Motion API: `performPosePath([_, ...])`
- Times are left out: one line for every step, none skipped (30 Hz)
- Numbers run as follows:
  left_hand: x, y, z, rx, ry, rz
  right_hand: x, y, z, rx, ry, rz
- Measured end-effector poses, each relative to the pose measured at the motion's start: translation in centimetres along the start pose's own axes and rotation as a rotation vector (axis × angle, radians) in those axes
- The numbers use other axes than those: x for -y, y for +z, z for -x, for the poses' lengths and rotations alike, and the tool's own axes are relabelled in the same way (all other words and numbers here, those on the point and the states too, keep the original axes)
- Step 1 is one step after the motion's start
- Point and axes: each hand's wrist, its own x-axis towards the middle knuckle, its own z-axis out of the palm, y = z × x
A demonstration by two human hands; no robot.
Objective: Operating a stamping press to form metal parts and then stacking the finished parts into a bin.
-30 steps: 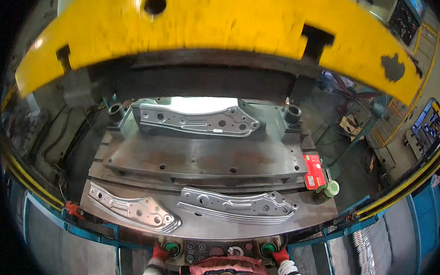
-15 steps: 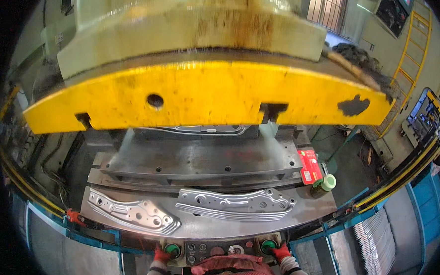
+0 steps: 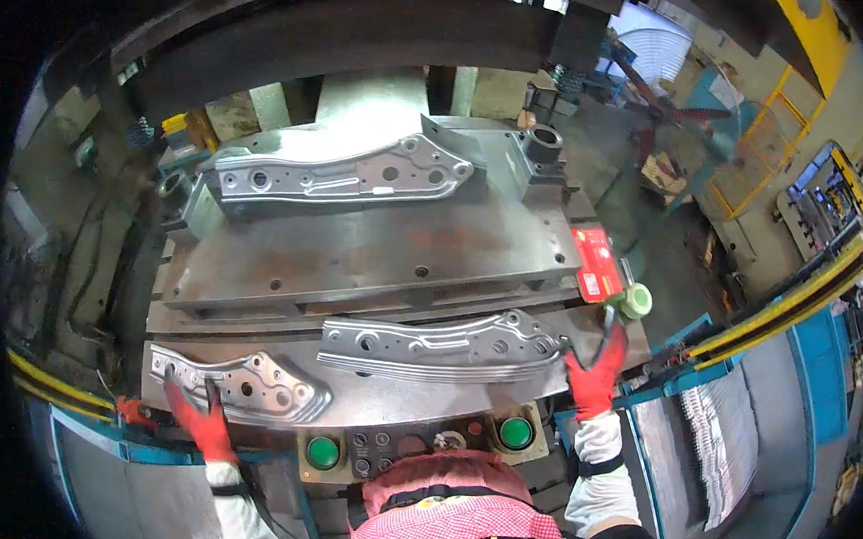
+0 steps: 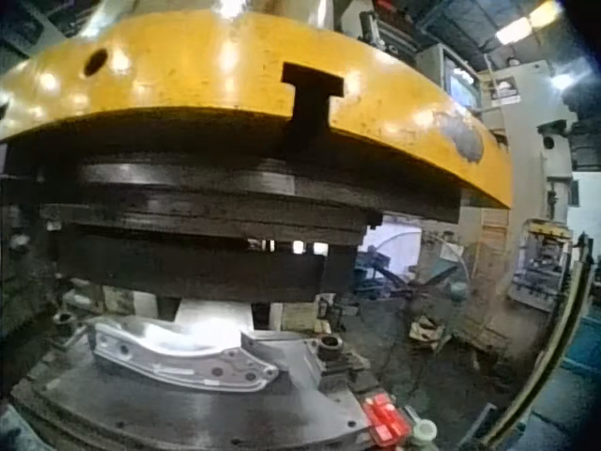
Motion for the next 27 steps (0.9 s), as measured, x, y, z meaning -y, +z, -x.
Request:
performPosePath([-1.9, 0.1, -2.5, -0.003, 0.1, 0.097, 1.2, 1.2, -0.9, 0.191, 0.046, -0.04])
performPosePath([-4.0, 0.9, -4.6, -0.007, 0.269, 0.064, 1.7, 3.0, -1.8, 0.405, -0.077, -0.015])
performPosePath([-6.2, 2.1, -6.9, -0.011, 0.436, 0.022, 2.4, 4.9, -2.9, 0.615, -0.208, 0.014])
performPosePath([-8.9, 3.3, -9.4, -0.067, 0.65, -0.024, 4.8, 6.2, -3.9, 0.813, -0.322, 0.102])
performPosePath([-16.5, 2.7, -11.6, 0.13, 0.675, 0.142, 6.6, 7.1, -4.8, 0.997, -0.41, 0.217])
performPosePath([-20.5, 3.5, -13.4, 0.214, 0.788, 0.157, 6.8, 8.4, -4.9, 1.063, -0.498, 0.214])
performPosePath([-23.4, 4.6, -14.5, 0.241, 0.829, 0.127, 6.0, 10.7, -4.4, 1.152, -0.575, 0.258])
performPosePath([-25.8, 6.1, -15.4, 0.175, 0.897, -0.032, 7.5, 11.0, -4.7, 1.195, -0.596, 0.279])
performPosePath([-27.3, 8.2, -16.5, 0.179, 0.957, 0.027, 8.8, 11.0, -5.1, 1.238, -0.615, 0.304])
performPosePath([-29.2, 10.2, -17.5, 0.181, 1.006, -0.046, 9.0, 11.1, -5.4, 1.223, -0.612, 0.298])
performPosePath([-30.2, 11.5, -18.2, 0.166, 0.996, -0.068, 9.1, 11.7, -5.0, 1.222, -0.624, 0.275])
performPosePath([-31.9, 13.6, -18.9, 0.215, 0.984, -0.076, 8.7, 11.6, -4.9, 1.212, -0.601, 0.272])
performPosePath([-32.9, 15.4, -19.5, 0.241, 1.004, -0.201, 8.6, 11.6, -4.8, 1.192, -0.614, 0.238])
performPosePath([-34.4, 15.4, -20.2, 0.355, 0.969, -0.262, 8.5, 11.7, -4.7, 1.173, -0.625, 0.204])
performPosePath([-35.5, 15.5, -20.8, 0.472, 0.931, -0.317, 8.2, 11.6, -4.5, 1.155, -0.631, 0.174])
performPosePath([-35.7, 16.2, -22.1, 0.527, 0.84, -0.233, 7.4, 12.2, -4.2, 1.127, -0.667, 0.178])
performPosePath([-35.8, 16.5, -22.2, 0.591, 0.751, -0.151, 6.5, 11.8, -3.3, 1.063, -0.611, 0.077])
performPosePath([-34.9, 16.3, -22.0, 0.405, 0.942, -0.272, 5.5, 10.8, -2.2, 0.999, -0.557, -0.024])
performPosePath([-36.7, 14.9, -21.1, 0.402, 1.028, -0.249, 4.0, 8.6, -1.6, 0.906, -0.47, -0.092])
performPosePath([-34.5, 12.7, -20.3, 0.329, 1.045, -0.221, 3.7, 7.8, -0.8, 0.914, -0.454, -0.124])
performPosePath([-32.1, 10.5, -19.8, 0.256, 1.057, -0.196, 3.7, 7.4, -0.9, 0.957, -0.47, -0.083])
performPosePath([-30.7, 8.9, -19.6, 0.246, 1.058, -0.193, 4.0, 6.5, -1.2, 0.992, -0.473, -0.025])
performPosePath([-29.8, 7.7, -19.4, 0.248, 1.069, -0.199, 3.9, 6.3, -1.4, 1.025, -0.468, 0.023])
performPosePath([-28.7, 6.1, -19.2, 0.257, 1.129, -0.113, 4.0, 6.6, -2.0, 1.061, -0.468, 0.069])
performPosePath([-26.0, 4.6, -19.2, 0.326, 1.111, -0.166, 4.8, 8.0, -2.8, 1.117, -0.505, 0.095])
performPosePath([-23.5, 3.6, -19.2, 0.459, 1.083, -0.175, 5.5, 9.0, -3.3, 1.149, -0.527, 0.12])
performPosePath([-21.5, 2.4, -19.3, 0.571, 1.06, -0.165, 6.1, 9.6, -4.0, 1.16, -0.54, 0.149])
